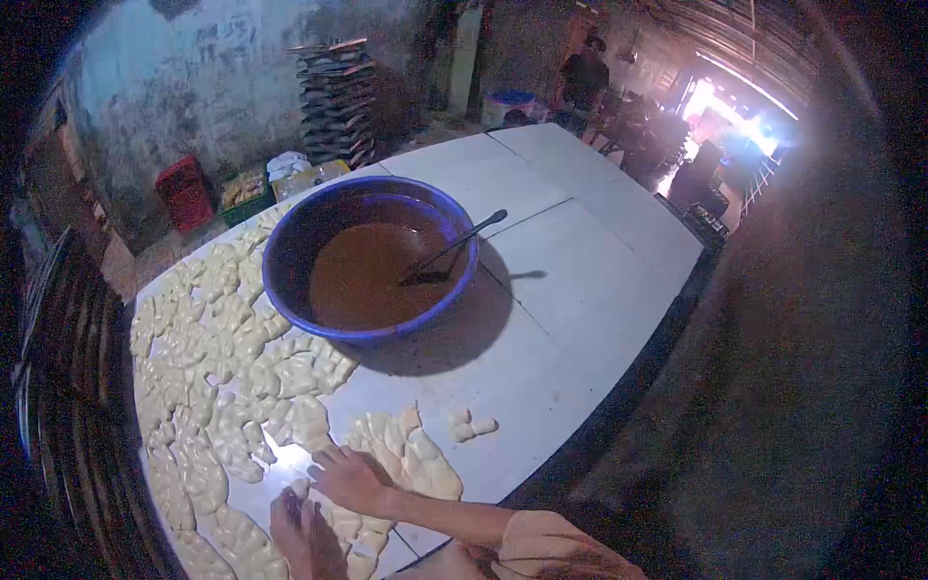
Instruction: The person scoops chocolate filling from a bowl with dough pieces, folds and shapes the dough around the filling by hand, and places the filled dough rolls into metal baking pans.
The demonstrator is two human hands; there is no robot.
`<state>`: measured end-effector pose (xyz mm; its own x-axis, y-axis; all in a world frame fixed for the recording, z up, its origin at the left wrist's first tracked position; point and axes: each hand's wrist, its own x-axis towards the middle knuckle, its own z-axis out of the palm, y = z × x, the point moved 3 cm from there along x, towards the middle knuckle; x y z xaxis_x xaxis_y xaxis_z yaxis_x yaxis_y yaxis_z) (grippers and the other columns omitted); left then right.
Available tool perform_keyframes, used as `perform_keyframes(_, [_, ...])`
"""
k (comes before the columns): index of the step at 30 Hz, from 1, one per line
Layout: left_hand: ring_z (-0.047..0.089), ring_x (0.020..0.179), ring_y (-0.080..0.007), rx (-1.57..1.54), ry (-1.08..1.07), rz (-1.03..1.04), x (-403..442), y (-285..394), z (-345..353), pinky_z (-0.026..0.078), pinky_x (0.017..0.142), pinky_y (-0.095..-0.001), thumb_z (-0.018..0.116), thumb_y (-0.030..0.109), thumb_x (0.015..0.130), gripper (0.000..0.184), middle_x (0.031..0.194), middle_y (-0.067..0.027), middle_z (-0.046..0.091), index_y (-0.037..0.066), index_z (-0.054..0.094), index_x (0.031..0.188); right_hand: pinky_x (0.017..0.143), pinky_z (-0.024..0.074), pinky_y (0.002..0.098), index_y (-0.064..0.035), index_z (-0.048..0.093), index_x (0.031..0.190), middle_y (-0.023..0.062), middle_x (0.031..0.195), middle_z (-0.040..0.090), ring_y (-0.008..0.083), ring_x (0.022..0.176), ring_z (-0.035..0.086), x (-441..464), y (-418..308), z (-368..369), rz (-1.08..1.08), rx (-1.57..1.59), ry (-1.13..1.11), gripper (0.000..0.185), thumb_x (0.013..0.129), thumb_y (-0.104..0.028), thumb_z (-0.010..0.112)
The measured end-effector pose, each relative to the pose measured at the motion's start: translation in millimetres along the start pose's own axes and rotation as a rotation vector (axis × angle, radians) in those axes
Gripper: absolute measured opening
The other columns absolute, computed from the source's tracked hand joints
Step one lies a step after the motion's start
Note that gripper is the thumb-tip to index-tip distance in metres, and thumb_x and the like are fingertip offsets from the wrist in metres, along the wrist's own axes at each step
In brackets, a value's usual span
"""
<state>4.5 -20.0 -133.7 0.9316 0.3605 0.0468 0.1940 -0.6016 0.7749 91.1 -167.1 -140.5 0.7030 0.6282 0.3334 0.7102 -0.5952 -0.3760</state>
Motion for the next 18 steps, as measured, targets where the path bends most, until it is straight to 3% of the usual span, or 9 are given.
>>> perform_keyframes(2, [0.06, 0.079, -0.0289, -0.155, 0.06, -0.155, 2, -27, 15, 0.05, 0.075, -0.0378, 0.072, 0.015, 0.079, 0.04, 0.092, -0.0153, 0.063, -0.001, 0.06, 0.114, 0.083, 0.0456, 0.0403, -0.0092, 0.062, 0.099, 0.0082, 0.107, 0.06, 0.0253, 0.101, 0.056, 6, -8, 4, -0.01, -0.005, -0.012, 0.022, 0.085, -0.026, 0.061])
perform_keyframes(3, [0.061, 0.075, -0.0263, -0.091, 0.052, -0.093, 9, -19, 11, 0.05, 0.073, -0.0358, 0.072, 0.019, 0.08, 0.043, 0.086, -0.013, 0.064, -0.001, 0.059, 0.116, 0.082, 0.0457, 0.0409, -0.0092, 0.062, 0.1, 0.0083, 0.106, 0.06, 0.0258, 0.1, 0.057, 10, -12, 14, -0.022, 0.003, -0.045, 0.023, 0.085, -0.026, 0.061])
perform_keyframes(4, [0.062, 0.072, -0.0244, 0.072, 0.185, 0.011, 11, -64, 31, 0.05, 0.071, -0.034, 0.072, 0.021, 0.08, 0.038, 0.083, -0.0115, 0.065, -0.001, 0.062, 0.11, 0.081, 0.0459, 0.0414, -0.0092, 0.062, 0.101, 0.0084, 0.104, 0.06, 0.0263, 0.099, 0.057, 11, -14, 23, -0.031, 0.013, -0.079, 0.023, 0.085, -0.026, 0.061])
perform_keyframes(6, [0.064, 0.074, -0.0231, -0.14, 0.035, -0.124, 17, 13, 3, 0.051, 0.07, -0.0343, 0.072, 0.021, 0.08, 0.032, 0.082, -0.0121, 0.066, -0.001, 0.065, 0.102, 0.08, 0.0475, 0.0415, -0.0079, 0.062, 0.103, 0.0101, 0.1, 0.06, 0.0276, 0.094, 0.059, 14, -9, 33, -0.027, 0.131, -0.197, 0.023, 0.086, -0.023, 0.06])
perform_keyframes(9, [0.062, 0.074, -0.0136, -0.283, -0.037, -0.2, 13, -56, 14, 0.049, 0.066, -0.0293, 0.068, 0.017, 0.086, 0.023, 0.082, -0.0102, 0.067, -0.002, 0.067, 0.097, 0.086, 0.0485, 0.0398, -0.0055, 0.06, 0.114, 0.0127, 0.107, 0.061, 0.0292, 0.099, 0.06, 13, -1, 37, 0.09, 0.344, -0.305, 0.03, 0.087, -0.019, 0.058])
perform_keyframes(12, [0.061, 0.075, -0.0091, -0.461, -0.088, -0.336, 21, 4, -12, 0.048, 0.063, -0.0238, 0.067, 0.013, 0.089, 0.019, 0.086, -0.006, 0.069, -0.002, 0.068, 0.1, 0.096, 0.0462, 0.0362, -0.0056, 0.053, 0.132, 0.0147, 0.127, 0.059, 0.0294, 0.112, 0.059, 10, 11, 29, 0.272, 0.729, -0.209, 0.047, 0.088, -0.019, 0.06])
perform_keyframes(14, [0.062, 0.075, -0.0103, -0.65, -0.088, -0.358, 22, -18, -9, 0.048, 0.062, -0.0229, 0.067, 0.013, 0.089, 0.021, 0.087, -0.0043, 0.069, 0.0, 0.068, 0.106, 0.096, 0.0467, 0.0343, -0.0063, 0.049, 0.138, 0.0147, 0.132, 0.056, 0.0248, 0.114, 0.059, 23, 0, -2, 0.131, 0.702, -0.208, 0.054, 0.089, -0.021, 0.063])
perform_keyframes(16, [0.062, 0.075, -0.0099, -0.831, -0.078, -0.375, 24, -11, -14, 0.05, 0.064, -0.0233, 0.065, 0.013, 0.091, 0.025, 0.09, -0.0046, 0.068, 0.0, 0.066, 0.113, 0.095, 0.0477, 0.0334, -0.0056, 0.047, 0.14, 0.0136, 0.131, 0.056, 0.0205, 0.112, 0.058, 32, -17, -17, 0.301, 0.999, -0.423, 0.054, 0.089, -0.016, 0.064])
perform_keyframes(18, [0.063, 0.081, -0.0108, -0.864, -0.174, -0.348, 25, -23, -16, 0.052, 0.07, -0.0247, 0.063, 0.012, 0.094, 0.029, 0.097, -0.0062, 0.067, 0.0, 0.062, 0.12, 0.087, 0.0519, 0.0288, -0.0036, 0.049, 0.137, 0.013, 0.124, 0.059, 0.016, 0.105, 0.06, 32, -20, 8, 0.406, 1.24, -0.473, 0.048, 0.091, -0.01, 0.063])
